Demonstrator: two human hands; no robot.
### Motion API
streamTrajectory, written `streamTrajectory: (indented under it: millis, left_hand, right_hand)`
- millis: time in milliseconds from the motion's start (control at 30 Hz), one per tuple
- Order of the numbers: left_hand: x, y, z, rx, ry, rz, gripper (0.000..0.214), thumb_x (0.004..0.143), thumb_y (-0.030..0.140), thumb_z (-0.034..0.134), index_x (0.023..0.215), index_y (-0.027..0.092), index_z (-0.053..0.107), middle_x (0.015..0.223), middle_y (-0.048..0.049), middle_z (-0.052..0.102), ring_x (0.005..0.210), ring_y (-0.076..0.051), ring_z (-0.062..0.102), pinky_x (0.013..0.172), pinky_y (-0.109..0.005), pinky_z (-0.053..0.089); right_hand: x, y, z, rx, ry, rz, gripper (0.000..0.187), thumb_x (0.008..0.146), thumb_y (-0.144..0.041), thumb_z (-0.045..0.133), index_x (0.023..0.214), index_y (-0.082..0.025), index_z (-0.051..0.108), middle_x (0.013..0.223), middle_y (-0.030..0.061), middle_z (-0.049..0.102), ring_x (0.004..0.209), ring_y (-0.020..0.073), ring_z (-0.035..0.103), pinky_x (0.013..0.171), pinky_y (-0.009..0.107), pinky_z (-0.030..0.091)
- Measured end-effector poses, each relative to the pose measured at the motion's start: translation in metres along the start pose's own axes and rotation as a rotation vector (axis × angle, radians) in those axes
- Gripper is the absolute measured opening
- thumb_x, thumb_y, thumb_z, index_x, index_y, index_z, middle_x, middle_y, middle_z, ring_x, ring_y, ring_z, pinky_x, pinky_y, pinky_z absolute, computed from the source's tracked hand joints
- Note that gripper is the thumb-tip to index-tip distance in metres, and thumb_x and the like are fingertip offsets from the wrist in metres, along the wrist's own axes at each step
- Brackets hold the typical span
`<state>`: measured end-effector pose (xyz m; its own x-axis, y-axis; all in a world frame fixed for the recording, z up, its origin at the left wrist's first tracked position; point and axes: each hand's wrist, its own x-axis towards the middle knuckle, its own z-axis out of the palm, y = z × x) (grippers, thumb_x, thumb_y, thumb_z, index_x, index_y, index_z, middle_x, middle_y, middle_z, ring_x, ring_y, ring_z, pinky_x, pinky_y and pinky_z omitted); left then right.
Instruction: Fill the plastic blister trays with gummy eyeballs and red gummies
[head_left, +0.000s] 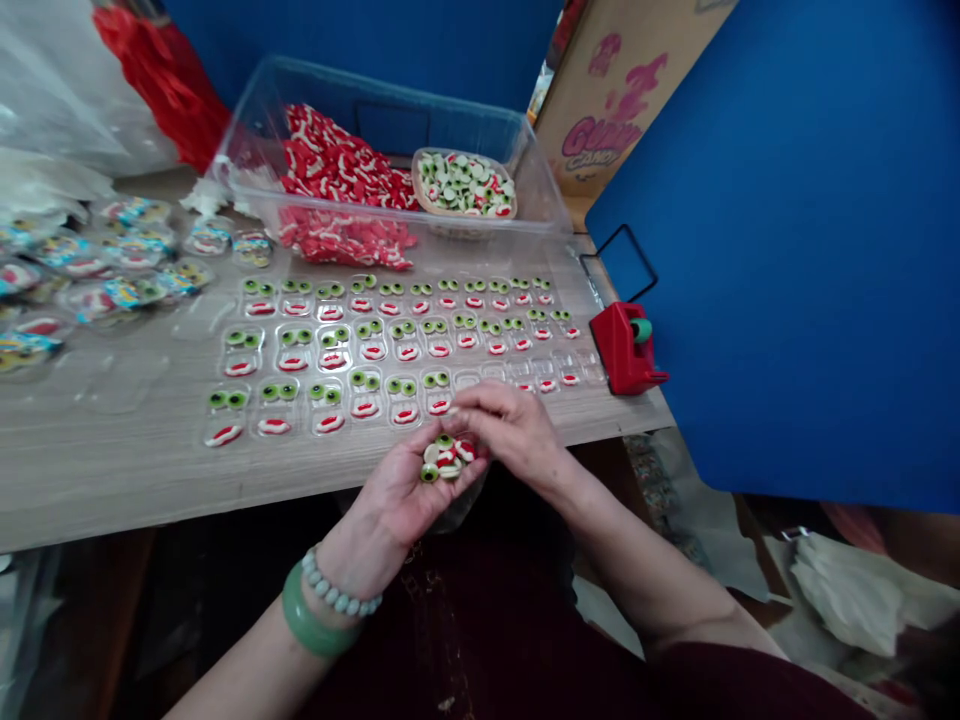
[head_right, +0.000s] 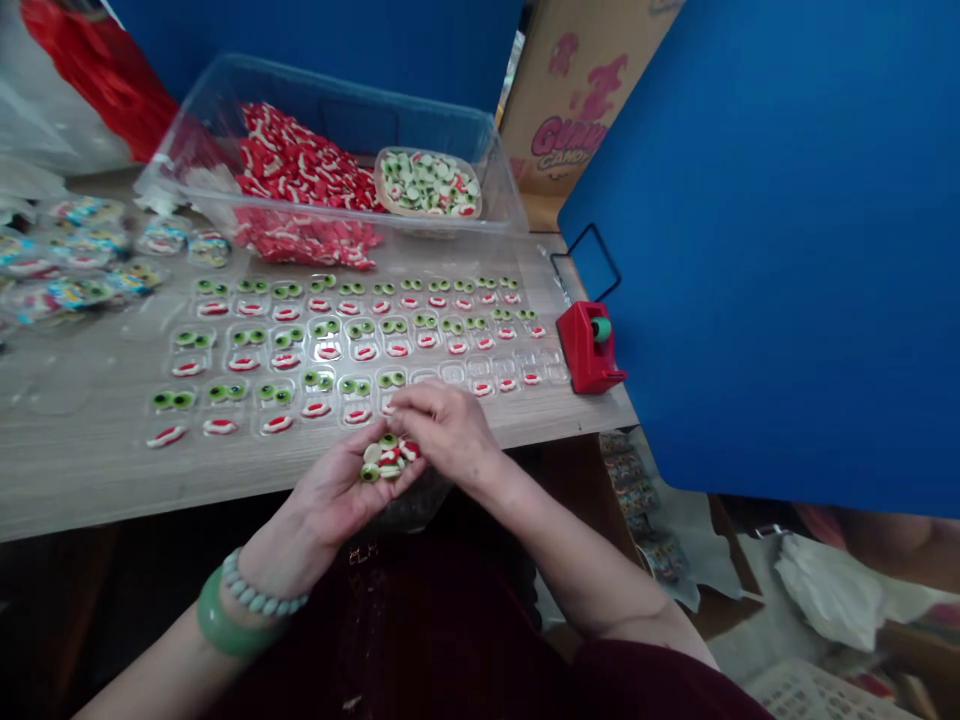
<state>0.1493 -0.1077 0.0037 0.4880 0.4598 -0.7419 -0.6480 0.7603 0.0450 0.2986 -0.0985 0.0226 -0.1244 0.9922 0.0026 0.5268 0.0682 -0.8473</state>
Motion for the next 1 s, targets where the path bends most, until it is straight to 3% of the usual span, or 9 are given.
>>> streamTrajectory:
  millis: [67, 133, 233, 333, 533, 633, 767, 900, 1000]
  left_hand:
    - [-0.002, 0.003, -0.001, 0.035, -0.009, -0.034, 0.017, 0.097, 0.019, 0.052, 0.098, 0.010, 0.066, 0.085, -0.0132, 0.073, 0.076, -0.024, 0.075, 0.066, -0.033, 0.064]
    - [-0.004, 0.005, -0.001, 0.054, -0.024, -0.054, 0.023, 0.099, 0.024, 0.051, 0.099, 0.007, 0.066, 0.084, -0.0159, 0.072, 0.077, -0.026, 0.075, 0.066, -0.033, 0.064]
    - [-0.003, 0.007, -0.003, 0.037, -0.039, -0.044, 0.031, 0.100, 0.029, 0.047, 0.106, 0.006, 0.066, 0.085, -0.0173, 0.072, 0.076, -0.027, 0.075, 0.067, -0.036, 0.064]
    - [0.000, 0.008, -0.007, 0.027, -0.083, -0.053, 0.034, 0.100, 0.032, 0.047, 0.113, 0.006, 0.065, 0.088, -0.0182, 0.072, 0.077, -0.027, 0.075, 0.070, -0.038, 0.064]
    - [0.000, 0.013, -0.008, 0.029, -0.126, -0.047, 0.041, 0.102, 0.037, 0.040, 0.108, 0.005, 0.064, 0.094, -0.0191, 0.073, 0.085, -0.029, 0.075, 0.077, -0.042, 0.063]
    - [-0.001, 0.013, -0.001, 0.016, -0.110, -0.014, 0.036, 0.103, 0.034, 0.038, 0.101, 0.009, 0.064, 0.087, -0.0131, 0.073, 0.076, -0.024, 0.074, 0.071, -0.040, 0.063]
    - [0.000, 0.007, 0.002, 0.007, -0.126, 0.003, 0.028, 0.103, 0.030, 0.043, 0.098, 0.013, 0.064, 0.084, -0.0076, 0.073, 0.070, -0.019, 0.072, 0.067, -0.036, 0.063]
    - [0.003, 0.002, -0.001, 0.019, -0.116, -0.021, 0.027, 0.103, 0.029, 0.042, 0.099, 0.014, 0.065, 0.083, -0.0068, 0.073, 0.070, -0.020, 0.073, 0.070, -0.040, 0.064]
    - [0.003, 0.001, -0.002, 0.024, -0.096, -0.049, 0.031, 0.103, 0.030, 0.040, 0.105, 0.012, 0.065, 0.086, -0.0098, 0.073, 0.074, -0.023, 0.074, 0.072, -0.041, 0.064]
  right_hand:
    - [0.019, 0.010, -0.004, -0.136, 0.079, 0.101, 0.013, 0.082, -0.022, 0.062, 0.092, -0.023, 0.071, 0.078, -0.0028, 0.067, 0.074, 0.0145, 0.060, 0.069, 0.027, 0.043]
    - [0.035, 0.020, -0.005, -0.302, 0.052, 0.129, 0.012, 0.083, -0.022, 0.059, 0.088, -0.023, 0.069, 0.072, -0.0038, 0.064, 0.070, 0.0149, 0.057, 0.066, 0.027, 0.040]
    - [0.047, 0.028, 0.000, -0.505, -0.056, 0.051, 0.017, 0.086, -0.020, 0.052, 0.081, -0.022, 0.069, 0.078, -0.0003, 0.065, 0.076, 0.0165, 0.057, 0.068, 0.028, 0.038]
    - [0.048, 0.032, 0.008, -0.629, -0.050, -0.001, 0.022, 0.090, -0.020, 0.050, 0.084, -0.021, 0.070, 0.090, 0.0047, 0.065, 0.088, 0.0188, 0.057, 0.075, 0.029, 0.040]
    - [0.032, 0.022, 0.003, -0.347, 0.052, -0.083, 0.017, 0.091, -0.021, 0.055, 0.089, -0.020, 0.072, 0.092, 0.0032, 0.066, 0.087, 0.0167, 0.059, 0.080, 0.028, 0.042]
    - [0.019, 0.003, -0.003, -0.210, -0.183, -0.170, 0.013, 0.088, -0.018, 0.060, 0.090, -0.020, 0.072, 0.090, 0.0009, 0.065, 0.084, 0.0146, 0.058, 0.076, 0.026, 0.042]
    - [0.006, -0.016, -0.008, -0.345, -0.370, -0.238, 0.014, 0.090, -0.018, 0.058, 0.087, -0.021, 0.072, 0.085, 0.0005, 0.061, 0.085, 0.0155, 0.054, 0.076, 0.027, 0.039]
    - [0.002, -0.011, -0.009, -0.338, -0.353, -0.191, 0.016, 0.090, -0.015, 0.053, 0.083, -0.020, 0.067, 0.084, 0.0004, 0.059, 0.082, 0.0147, 0.053, 0.074, 0.027, 0.038]
    - [0.011, 0.006, -0.009, -0.251, -0.169, -0.084, 0.010, 0.085, -0.015, 0.056, 0.081, -0.020, 0.064, 0.084, -0.0009, 0.060, 0.080, 0.0144, 0.055, 0.072, 0.026, 0.039]
